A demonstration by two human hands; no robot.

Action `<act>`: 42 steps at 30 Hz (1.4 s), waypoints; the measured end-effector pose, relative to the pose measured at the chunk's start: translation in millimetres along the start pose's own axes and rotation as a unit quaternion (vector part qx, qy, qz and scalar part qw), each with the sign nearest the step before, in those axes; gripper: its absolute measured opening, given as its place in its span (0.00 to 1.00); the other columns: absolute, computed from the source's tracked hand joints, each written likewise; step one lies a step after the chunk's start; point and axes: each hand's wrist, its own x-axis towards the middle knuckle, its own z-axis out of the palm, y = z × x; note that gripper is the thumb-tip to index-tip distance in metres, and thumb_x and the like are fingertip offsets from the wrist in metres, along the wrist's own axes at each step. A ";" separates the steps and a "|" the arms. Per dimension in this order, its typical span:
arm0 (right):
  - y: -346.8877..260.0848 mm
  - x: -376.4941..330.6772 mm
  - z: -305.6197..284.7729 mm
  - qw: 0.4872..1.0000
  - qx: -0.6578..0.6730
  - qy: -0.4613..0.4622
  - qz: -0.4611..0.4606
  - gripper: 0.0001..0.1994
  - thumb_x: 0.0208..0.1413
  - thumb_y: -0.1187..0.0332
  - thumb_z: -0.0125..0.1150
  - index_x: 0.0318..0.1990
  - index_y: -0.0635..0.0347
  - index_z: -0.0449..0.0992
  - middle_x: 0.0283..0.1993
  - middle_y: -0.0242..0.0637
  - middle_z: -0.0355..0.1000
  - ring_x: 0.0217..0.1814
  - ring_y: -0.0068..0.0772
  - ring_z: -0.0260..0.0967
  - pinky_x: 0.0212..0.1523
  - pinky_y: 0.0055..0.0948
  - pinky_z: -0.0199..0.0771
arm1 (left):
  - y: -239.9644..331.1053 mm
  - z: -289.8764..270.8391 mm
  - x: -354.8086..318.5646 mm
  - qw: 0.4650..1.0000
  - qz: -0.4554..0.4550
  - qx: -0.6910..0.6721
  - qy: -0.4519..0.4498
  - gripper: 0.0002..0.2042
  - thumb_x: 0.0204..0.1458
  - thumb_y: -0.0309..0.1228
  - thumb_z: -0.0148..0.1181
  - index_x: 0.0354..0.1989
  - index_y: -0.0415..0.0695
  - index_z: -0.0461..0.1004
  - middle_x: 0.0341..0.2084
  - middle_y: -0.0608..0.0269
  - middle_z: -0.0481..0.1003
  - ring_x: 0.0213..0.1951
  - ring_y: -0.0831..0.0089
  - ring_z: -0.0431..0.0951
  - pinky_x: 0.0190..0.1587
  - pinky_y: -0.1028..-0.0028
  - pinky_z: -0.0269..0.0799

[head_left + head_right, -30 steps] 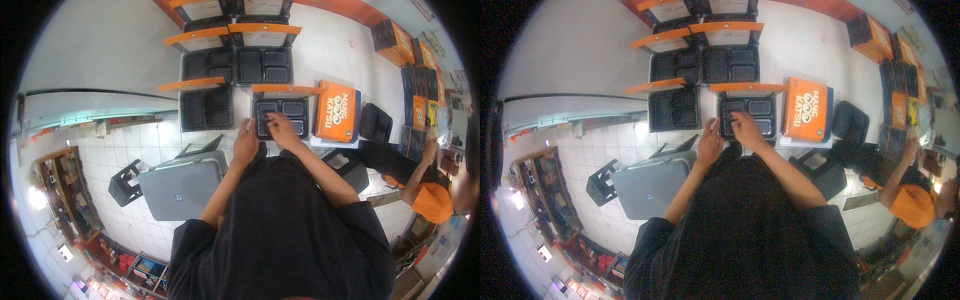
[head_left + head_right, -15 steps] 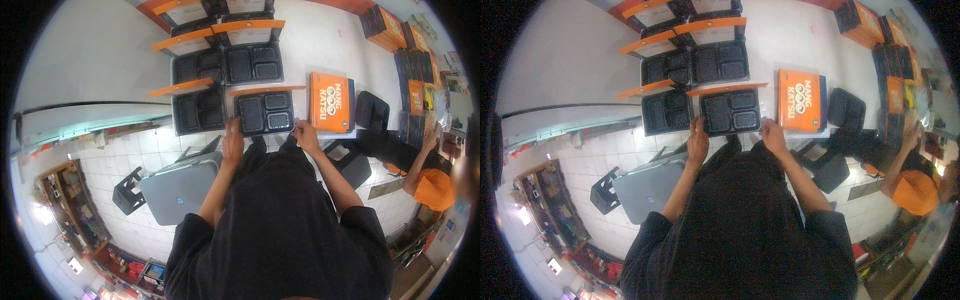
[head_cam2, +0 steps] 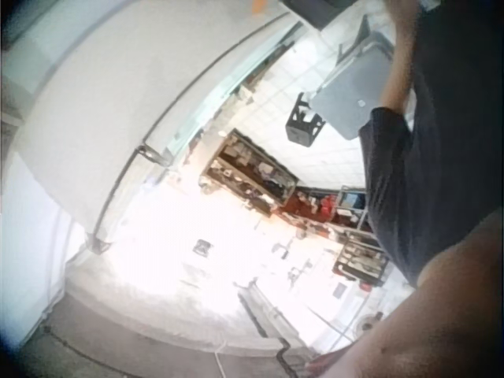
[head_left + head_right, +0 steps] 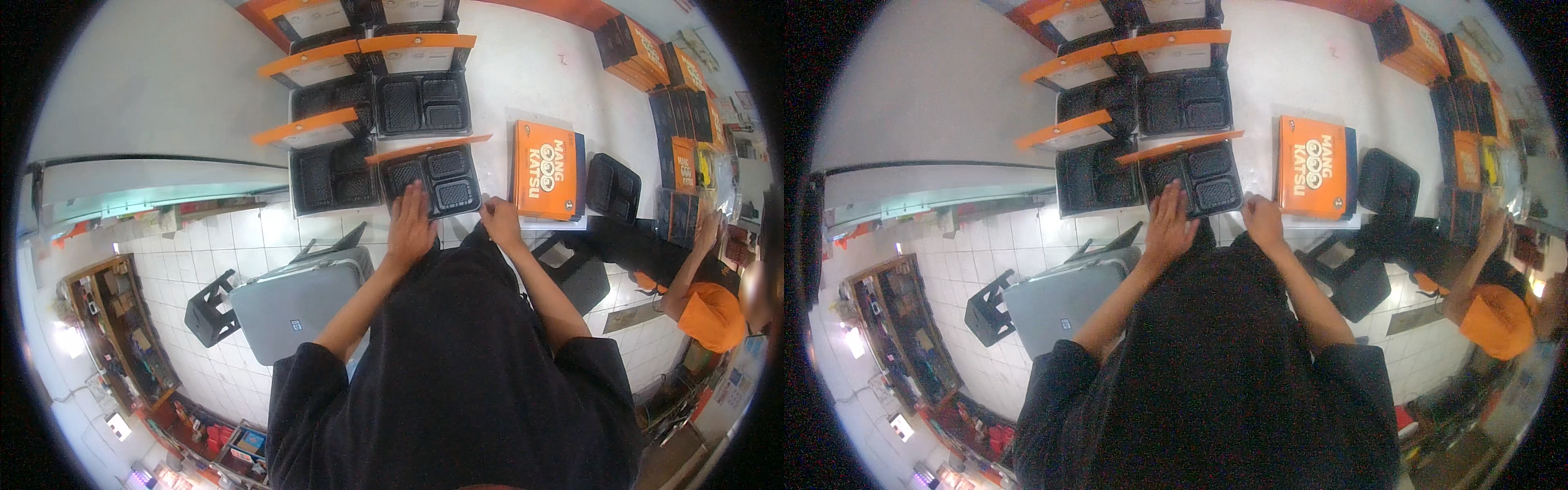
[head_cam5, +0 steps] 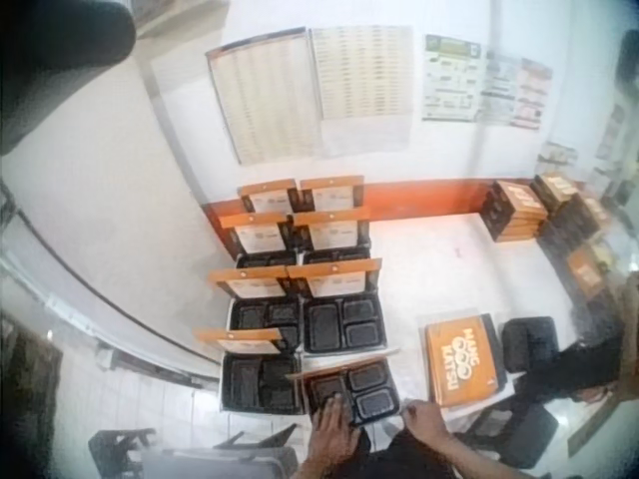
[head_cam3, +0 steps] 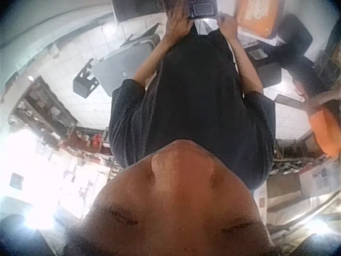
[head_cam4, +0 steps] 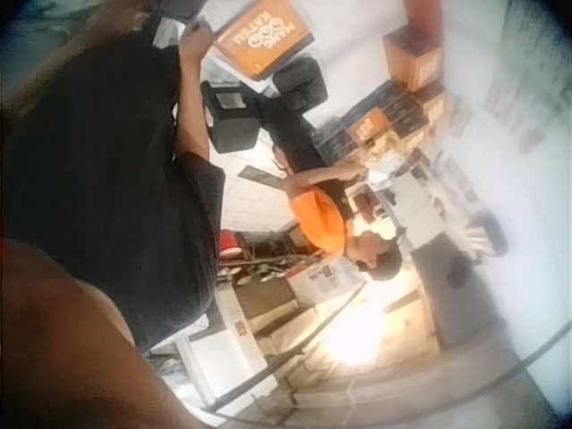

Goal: The person assembles orange and blue branded food boxes by inserting black plastic trays into the cardboard shells. They repeatedly pick up trays, place them into the boxes, and stack the completed units on a white counter in a commercial kitchen environment.

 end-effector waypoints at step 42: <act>0.9 16.7 13.4 0.941 0.247 -0.101 0.209 0.09 0.61 0.72 0.52 0.38 0.73 0.73 0.29 0.50 0.79 0.28 0.36 0.82 0.31 0.33 0.84 | -36.0 -11.9 41.8 0.985 0.146 -0.093 0.018 0.23 0.56 0.42 0.62 0.59 0.48 0.76 0.69 0.52 0.62 0.70 0.46 0.59 0.72 0.46 0.50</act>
